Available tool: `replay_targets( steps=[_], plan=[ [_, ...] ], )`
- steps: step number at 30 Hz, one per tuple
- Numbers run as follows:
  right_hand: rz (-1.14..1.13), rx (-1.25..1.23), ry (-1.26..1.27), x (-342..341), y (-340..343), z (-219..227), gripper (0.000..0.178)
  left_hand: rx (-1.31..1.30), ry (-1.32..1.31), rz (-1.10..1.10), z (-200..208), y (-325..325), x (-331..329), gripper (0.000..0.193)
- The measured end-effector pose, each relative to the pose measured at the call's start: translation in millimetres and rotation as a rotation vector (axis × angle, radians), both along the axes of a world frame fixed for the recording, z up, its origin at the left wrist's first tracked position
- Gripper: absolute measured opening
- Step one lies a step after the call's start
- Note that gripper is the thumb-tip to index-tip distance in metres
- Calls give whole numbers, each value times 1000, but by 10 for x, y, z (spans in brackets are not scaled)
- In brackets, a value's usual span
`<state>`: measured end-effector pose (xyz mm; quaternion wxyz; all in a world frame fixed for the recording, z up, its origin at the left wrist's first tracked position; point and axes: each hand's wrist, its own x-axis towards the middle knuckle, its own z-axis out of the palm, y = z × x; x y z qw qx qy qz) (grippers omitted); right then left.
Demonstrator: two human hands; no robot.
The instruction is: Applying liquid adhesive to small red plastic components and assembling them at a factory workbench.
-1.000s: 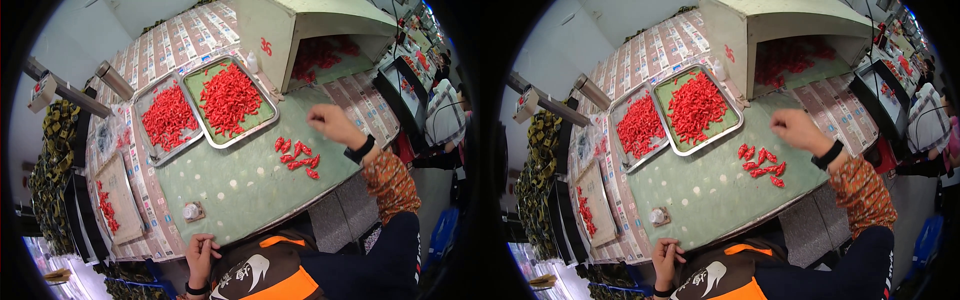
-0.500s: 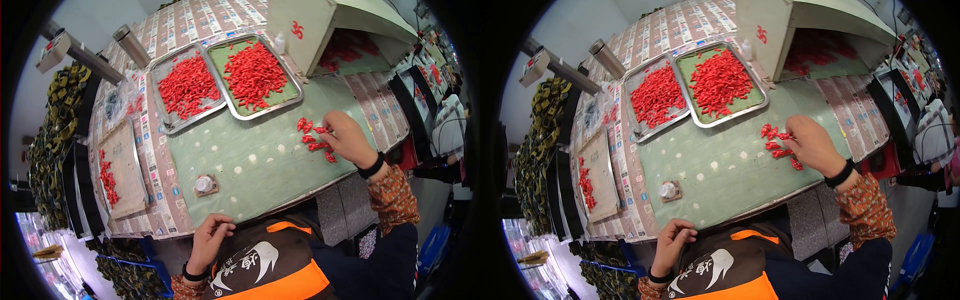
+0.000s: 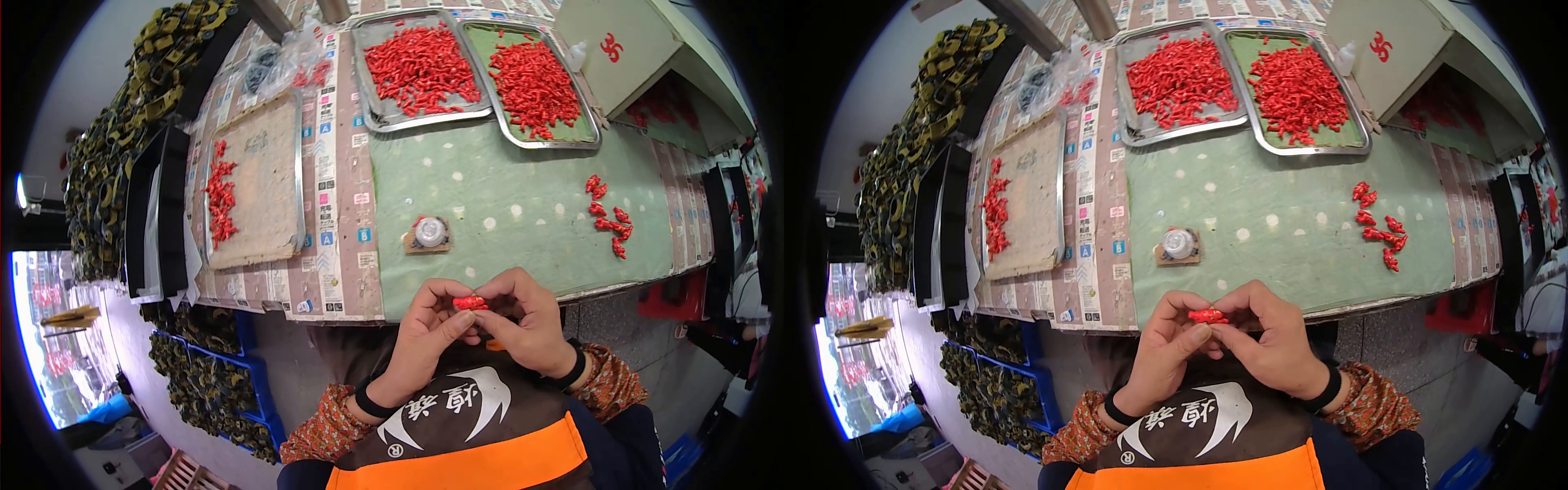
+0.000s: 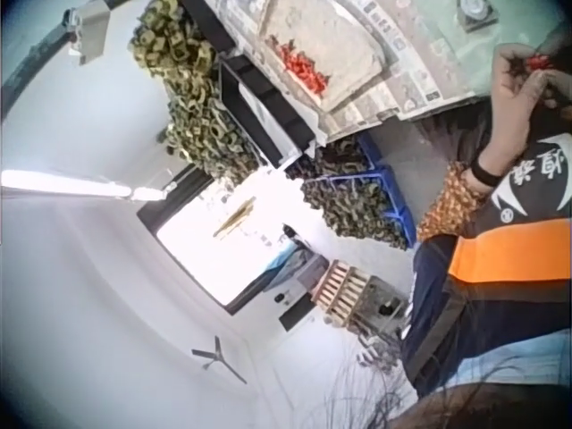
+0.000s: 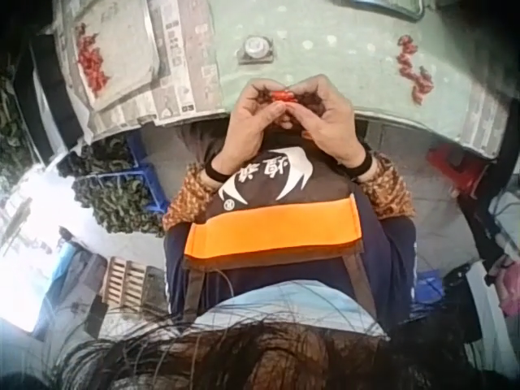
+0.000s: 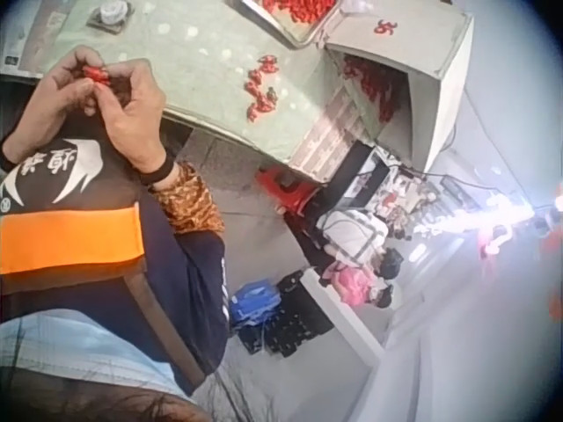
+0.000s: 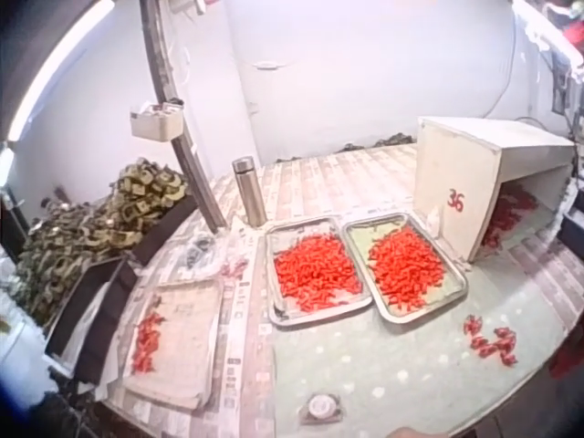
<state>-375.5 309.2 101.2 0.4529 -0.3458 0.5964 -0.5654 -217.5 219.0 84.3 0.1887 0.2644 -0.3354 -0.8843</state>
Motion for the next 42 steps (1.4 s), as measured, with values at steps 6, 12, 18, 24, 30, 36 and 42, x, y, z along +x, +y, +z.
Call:
replay_targets(
  steps=[6, 12, 18, 24, 30, 36, 42],
  plan=[
    [41, 16, 1, 147, -77, 80, 18, -3, -32, 77, -96, -11, 205, 22],
    [290, 19, 408, -76, -81, 213, 14, -43, -96, 155, -119, -12, 349, 21],
    [50, 18, 884, -955, -427, 272, 8, -175, -150, 297, -273, -133, 520, 21],
    [-125, 17, 1141, -1973, -960, 161, 8, -204, -147, 291, -295, -221, 440, 14],
    [-32, 59, 1388, -2059, -1316, -29, 10, -192, -210, 308, -291, -247, 388, 17],
    [-51, 128, 1503, -2123, -1450, -225, 19, -251, -276, 266, -305, -257, 373, 24],
    [-71, 100, 1355, -2185, -1311, -99, 16, -227, -256, 245, -271, -280, 381, 24]
  ],
)
